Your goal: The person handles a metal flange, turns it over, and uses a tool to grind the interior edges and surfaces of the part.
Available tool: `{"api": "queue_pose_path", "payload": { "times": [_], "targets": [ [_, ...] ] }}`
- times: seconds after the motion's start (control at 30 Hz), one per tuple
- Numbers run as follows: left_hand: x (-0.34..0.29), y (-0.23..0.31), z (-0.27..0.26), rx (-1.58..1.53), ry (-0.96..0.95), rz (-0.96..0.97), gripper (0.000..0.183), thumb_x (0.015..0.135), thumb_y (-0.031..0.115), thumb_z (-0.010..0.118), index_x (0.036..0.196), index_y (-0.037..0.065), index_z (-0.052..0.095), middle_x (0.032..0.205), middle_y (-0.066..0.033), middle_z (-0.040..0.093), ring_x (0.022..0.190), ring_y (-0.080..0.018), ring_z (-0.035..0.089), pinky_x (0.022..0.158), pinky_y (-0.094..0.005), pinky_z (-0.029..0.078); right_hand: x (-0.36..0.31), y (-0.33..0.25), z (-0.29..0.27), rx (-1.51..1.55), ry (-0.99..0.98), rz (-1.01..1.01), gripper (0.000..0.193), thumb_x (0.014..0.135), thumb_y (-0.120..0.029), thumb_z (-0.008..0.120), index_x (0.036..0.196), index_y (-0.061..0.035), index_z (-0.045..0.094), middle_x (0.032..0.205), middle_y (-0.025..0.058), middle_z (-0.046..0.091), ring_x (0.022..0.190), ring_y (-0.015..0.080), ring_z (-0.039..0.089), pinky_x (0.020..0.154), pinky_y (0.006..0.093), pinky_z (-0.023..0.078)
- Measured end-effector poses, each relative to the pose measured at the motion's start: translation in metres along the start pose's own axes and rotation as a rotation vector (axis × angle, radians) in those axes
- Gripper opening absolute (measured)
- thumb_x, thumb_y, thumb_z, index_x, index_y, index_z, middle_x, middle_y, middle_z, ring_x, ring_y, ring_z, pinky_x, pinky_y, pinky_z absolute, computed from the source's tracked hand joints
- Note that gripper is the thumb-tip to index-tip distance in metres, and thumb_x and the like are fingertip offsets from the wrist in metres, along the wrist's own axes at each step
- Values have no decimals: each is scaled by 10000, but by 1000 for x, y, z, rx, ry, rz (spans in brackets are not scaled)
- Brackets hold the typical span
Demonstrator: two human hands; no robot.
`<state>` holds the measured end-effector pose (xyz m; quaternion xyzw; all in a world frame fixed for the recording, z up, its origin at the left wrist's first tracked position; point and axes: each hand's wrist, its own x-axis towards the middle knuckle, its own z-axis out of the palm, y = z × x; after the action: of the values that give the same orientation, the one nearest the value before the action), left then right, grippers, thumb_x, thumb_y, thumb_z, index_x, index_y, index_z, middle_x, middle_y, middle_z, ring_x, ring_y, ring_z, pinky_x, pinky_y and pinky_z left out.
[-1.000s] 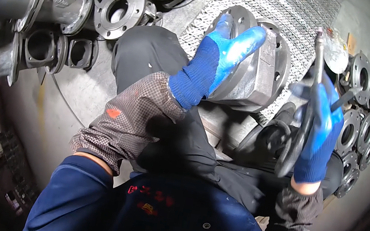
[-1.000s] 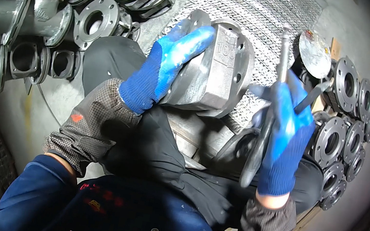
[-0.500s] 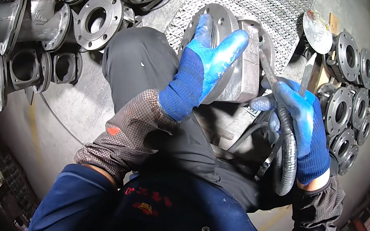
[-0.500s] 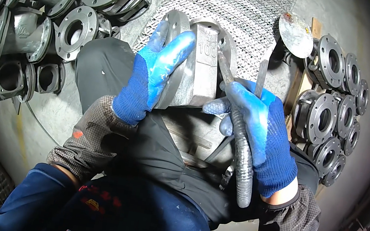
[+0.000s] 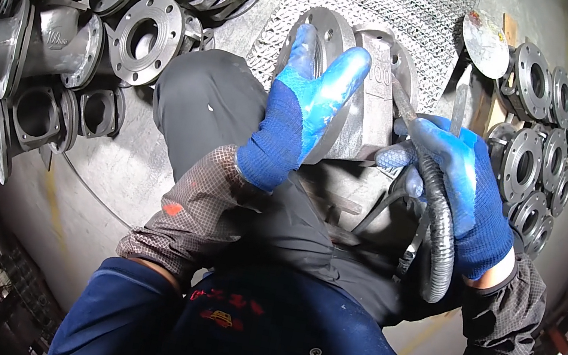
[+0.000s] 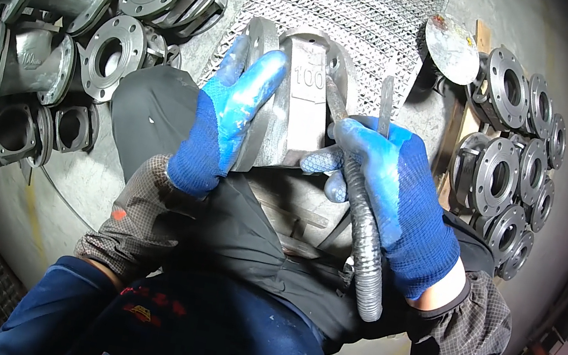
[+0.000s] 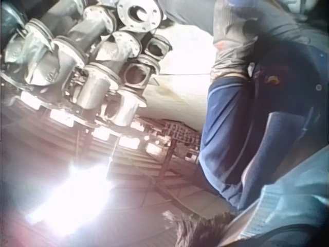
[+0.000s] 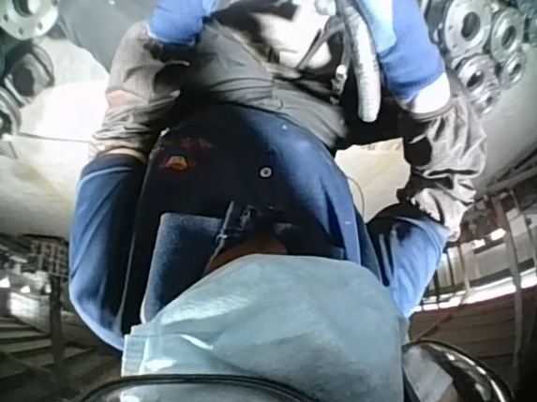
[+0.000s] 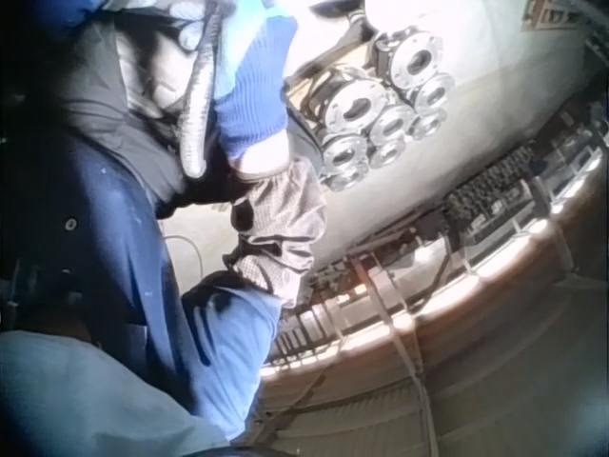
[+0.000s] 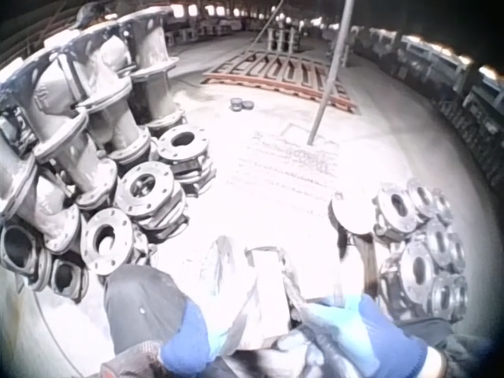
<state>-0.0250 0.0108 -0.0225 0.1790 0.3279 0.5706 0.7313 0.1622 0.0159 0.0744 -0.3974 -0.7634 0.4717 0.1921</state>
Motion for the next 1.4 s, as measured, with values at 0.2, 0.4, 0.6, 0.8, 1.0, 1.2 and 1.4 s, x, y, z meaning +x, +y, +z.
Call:
{"api": "queue_pose_path", "payload": {
  "times": [0.2,0.4,0.6,0.8,1.0,1.2,1.4],
  "targets": [
    [4,-15,-20,-46,91,4,584,974,196,489,1445,52,175,1138,-153,544,991,-204,601,879,-291,510,0,-15,17,436,140,621,354,928,-296,491,868,39,589,677,106,629,456,112,534,400,240,417],
    [10,-15,-24,-223,67,-110,563,994,228,444,1456,75,162,1199,-187,519,1070,-233,573,953,-315,468,-3,-15,24,425,256,534,349,929,-280,481,840,39,592,614,71,579,458,119,540,406,247,418],
    [2,-10,-9,49,66,17,573,956,147,523,1428,45,214,1106,-120,559,956,-174,606,824,-259,523,-4,-19,14,262,179,418,379,934,-309,463,835,31,596,696,97,647,481,111,553,426,238,431],
    [-1,2,0,-20,72,12,539,934,98,549,1384,17,264,1057,-77,563,914,-135,609,755,-243,535,-14,-24,15,386,86,533,353,946,-253,433,867,52,591,754,106,665,509,95,566,455,212,457],
    [-3,8,12,-89,75,-51,612,938,97,529,1419,17,158,1143,-130,527,973,-184,598,818,-290,530,0,-24,12,588,209,720,304,925,-224,435,847,25,591,743,103,651,503,95,531,427,238,462],
    [-4,2,4,110,100,54,676,931,141,543,1430,17,105,1189,-170,515,1021,-226,595,828,-354,541,-2,-21,14,616,168,735,276,916,-229,456,814,2,570,745,105,657,473,91,511,399,241,443],
    [-7,15,15,104,70,8,585,938,145,529,1391,6,186,1171,-169,537,1002,-246,611,816,-350,552,-8,-14,23,655,212,692,260,925,-218,458,830,-3,571,752,105,670,494,102,548,425,222,431]
  ]
}}
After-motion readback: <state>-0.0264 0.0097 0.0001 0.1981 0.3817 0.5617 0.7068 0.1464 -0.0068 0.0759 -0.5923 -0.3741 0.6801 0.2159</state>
